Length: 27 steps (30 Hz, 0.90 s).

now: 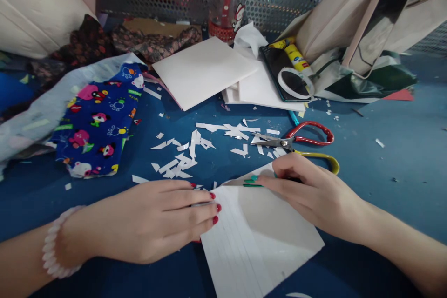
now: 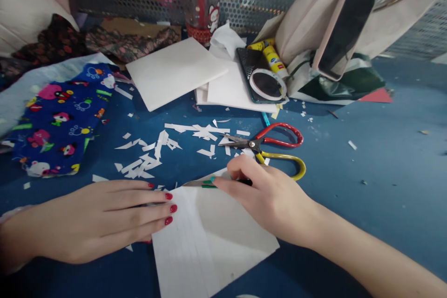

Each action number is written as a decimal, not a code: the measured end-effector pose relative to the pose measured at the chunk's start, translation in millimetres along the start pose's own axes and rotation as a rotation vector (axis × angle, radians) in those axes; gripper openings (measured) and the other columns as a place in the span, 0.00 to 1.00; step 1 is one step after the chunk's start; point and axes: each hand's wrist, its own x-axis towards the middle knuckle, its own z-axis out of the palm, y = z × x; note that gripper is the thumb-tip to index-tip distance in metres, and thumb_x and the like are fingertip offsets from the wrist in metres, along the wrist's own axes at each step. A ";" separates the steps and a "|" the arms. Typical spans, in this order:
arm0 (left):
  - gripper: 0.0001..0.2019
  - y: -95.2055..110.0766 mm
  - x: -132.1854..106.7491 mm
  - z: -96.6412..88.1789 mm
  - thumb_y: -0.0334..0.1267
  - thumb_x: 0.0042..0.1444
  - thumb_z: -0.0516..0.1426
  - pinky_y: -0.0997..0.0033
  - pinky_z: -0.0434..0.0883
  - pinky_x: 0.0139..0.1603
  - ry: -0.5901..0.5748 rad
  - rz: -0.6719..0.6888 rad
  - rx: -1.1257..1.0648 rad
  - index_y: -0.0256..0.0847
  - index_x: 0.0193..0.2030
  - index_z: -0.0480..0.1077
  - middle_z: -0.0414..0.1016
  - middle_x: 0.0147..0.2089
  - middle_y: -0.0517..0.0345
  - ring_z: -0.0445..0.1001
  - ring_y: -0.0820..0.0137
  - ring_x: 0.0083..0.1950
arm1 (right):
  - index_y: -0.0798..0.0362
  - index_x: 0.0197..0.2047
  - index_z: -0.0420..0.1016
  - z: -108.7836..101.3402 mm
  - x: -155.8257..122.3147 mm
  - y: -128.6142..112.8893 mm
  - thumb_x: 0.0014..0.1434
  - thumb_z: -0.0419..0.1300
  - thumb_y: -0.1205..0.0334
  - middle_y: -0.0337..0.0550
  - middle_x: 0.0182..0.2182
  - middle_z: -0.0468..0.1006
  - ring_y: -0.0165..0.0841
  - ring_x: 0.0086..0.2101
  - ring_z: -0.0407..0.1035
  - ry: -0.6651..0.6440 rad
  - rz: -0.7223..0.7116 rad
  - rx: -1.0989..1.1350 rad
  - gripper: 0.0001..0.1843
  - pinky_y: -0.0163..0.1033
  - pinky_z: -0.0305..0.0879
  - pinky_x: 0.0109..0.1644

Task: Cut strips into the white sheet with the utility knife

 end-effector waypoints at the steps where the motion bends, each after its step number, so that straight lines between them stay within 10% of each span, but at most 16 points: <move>1: 0.22 0.1 -0.3 0.2 0.28 0.75 0.40 0.72 0.71 0.58 -0.003 0.003 0.002 0.37 0.49 0.77 0.83 0.49 0.57 0.78 0.71 0.53 | 0.47 0.42 0.73 -0.4 0.8 -0.4 0.71 0.44 0.49 0.42 0.31 0.71 0.32 0.26 0.68 -0.008 0.004 0.005 0.19 0.38 0.63 0.27; 27: 0.22 -0.5 2.5 0.6 0.29 0.76 0.40 0.73 0.70 0.60 -0.003 -0.013 -0.008 0.39 0.49 0.76 0.83 0.50 0.60 0.78 0.73 0.52 | 0.48 0.44 0.76 -0.6 -0.6 4.3 0.73 0.44 0.59 0.43 0.35 0.71 0.29 0.27 0.67 0.032 -0.159 -0.101 0.19 0.36 0.64 0.30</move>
